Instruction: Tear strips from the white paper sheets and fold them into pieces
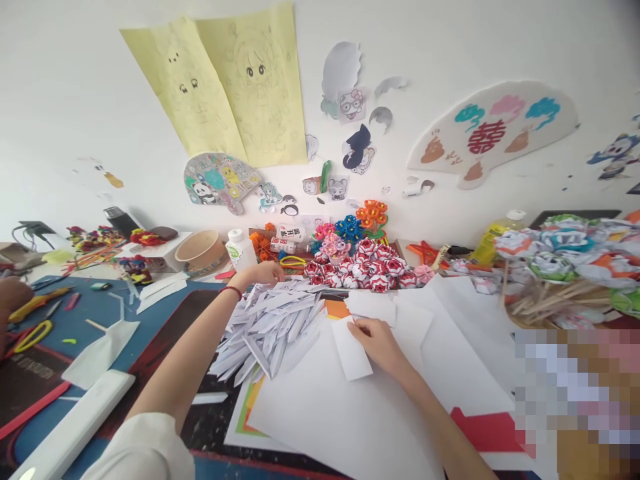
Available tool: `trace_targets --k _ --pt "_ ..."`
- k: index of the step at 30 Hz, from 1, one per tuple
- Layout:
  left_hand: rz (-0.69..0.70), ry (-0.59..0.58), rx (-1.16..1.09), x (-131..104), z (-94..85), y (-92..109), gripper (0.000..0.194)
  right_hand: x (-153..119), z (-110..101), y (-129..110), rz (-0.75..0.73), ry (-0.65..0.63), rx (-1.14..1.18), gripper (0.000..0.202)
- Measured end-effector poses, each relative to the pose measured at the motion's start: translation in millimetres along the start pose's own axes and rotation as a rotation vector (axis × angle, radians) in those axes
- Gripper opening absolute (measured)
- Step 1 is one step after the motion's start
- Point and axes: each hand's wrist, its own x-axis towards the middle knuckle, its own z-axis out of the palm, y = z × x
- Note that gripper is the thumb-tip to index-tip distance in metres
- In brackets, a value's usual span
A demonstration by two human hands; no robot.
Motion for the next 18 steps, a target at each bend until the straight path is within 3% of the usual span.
trace_targets --k 13,18 --pt "0.037 -0.149 0.011 -65.1 -6.2 -1.2 0.029 -1.4 5.0 5.9 -0.038 0.007 -0.016 0.040" --pt "-0.047 -0.087 0.080 -64.6 -15.5 -7.9 0.023 -1.0 5.8 6.4 -0.041 0.006 -0.026 0.041"
